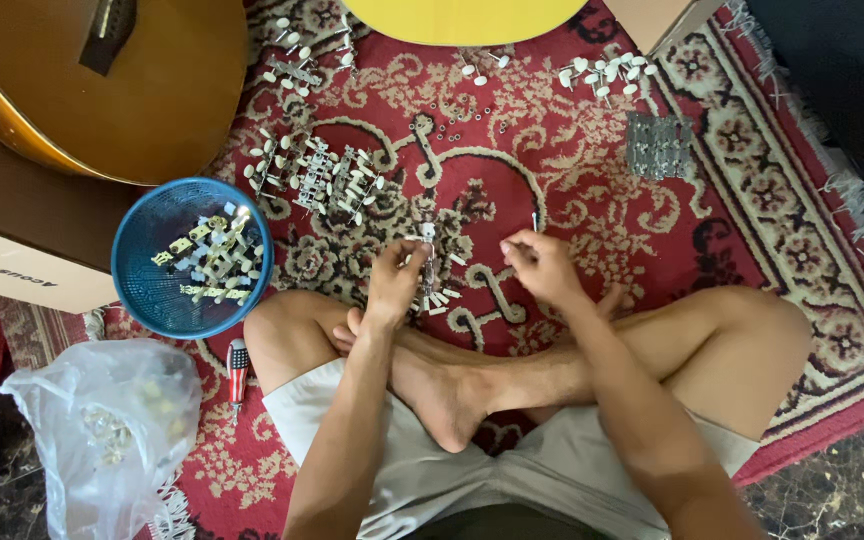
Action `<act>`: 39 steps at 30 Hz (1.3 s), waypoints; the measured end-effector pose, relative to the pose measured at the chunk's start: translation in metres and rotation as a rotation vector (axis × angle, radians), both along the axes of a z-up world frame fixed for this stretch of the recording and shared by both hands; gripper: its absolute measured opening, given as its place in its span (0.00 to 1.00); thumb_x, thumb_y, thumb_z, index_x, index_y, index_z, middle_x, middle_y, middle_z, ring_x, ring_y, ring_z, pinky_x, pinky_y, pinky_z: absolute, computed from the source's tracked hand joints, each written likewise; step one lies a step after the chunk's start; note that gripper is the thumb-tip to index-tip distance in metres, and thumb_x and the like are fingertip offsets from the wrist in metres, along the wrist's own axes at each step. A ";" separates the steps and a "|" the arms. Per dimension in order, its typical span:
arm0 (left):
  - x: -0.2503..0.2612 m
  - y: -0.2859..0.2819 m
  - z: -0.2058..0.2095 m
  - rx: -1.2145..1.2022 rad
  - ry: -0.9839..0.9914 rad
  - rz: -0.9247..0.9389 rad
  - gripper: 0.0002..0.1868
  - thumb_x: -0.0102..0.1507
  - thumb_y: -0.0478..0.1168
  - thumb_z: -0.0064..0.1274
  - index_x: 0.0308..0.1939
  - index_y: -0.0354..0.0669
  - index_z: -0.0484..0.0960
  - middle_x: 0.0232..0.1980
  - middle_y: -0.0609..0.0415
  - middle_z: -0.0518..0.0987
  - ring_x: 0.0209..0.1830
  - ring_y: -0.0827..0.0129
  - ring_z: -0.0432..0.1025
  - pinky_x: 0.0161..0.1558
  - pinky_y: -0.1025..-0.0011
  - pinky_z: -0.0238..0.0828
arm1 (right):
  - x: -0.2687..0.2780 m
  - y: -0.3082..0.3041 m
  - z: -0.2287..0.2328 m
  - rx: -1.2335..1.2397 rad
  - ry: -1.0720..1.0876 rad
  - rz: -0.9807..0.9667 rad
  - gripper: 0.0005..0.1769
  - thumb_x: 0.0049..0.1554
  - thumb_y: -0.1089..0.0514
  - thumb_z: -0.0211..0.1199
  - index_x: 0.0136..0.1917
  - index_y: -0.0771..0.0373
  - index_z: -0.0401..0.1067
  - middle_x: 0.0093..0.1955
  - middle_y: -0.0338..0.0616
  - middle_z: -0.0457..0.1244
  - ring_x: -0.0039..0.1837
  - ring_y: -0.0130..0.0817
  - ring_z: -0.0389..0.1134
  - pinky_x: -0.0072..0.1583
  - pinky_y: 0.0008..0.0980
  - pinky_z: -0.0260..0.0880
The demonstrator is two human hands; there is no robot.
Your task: The person sits on a rug assembling guitar tuning machines by inserting white plastic posts into metal casings and tightening them with a screwdriver. They handle multiple tuners one at a time, placing completed units on the floor.
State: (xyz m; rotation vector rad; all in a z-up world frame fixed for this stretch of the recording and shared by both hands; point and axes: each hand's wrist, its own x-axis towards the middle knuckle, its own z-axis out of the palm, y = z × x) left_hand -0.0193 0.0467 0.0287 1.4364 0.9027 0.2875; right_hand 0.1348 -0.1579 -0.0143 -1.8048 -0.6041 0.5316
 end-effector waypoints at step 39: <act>-0.009 0.028 0.009 -0.483 -0.356 0.763 0.11 0.64 0.44 0.56 0.42 0.41 0.82 0.25 0.44 0.75 0.22 0.62 0.72 0.21 0.71 0.64 | -0.049 0.075 -0.058 -0.294 -0.781 0.555 0.08 0.50 0.53 0.68 0.42 0.57 0.78 0.40 0.45 0.66 0.48 0.46 0.69 0.50 0.45 0.66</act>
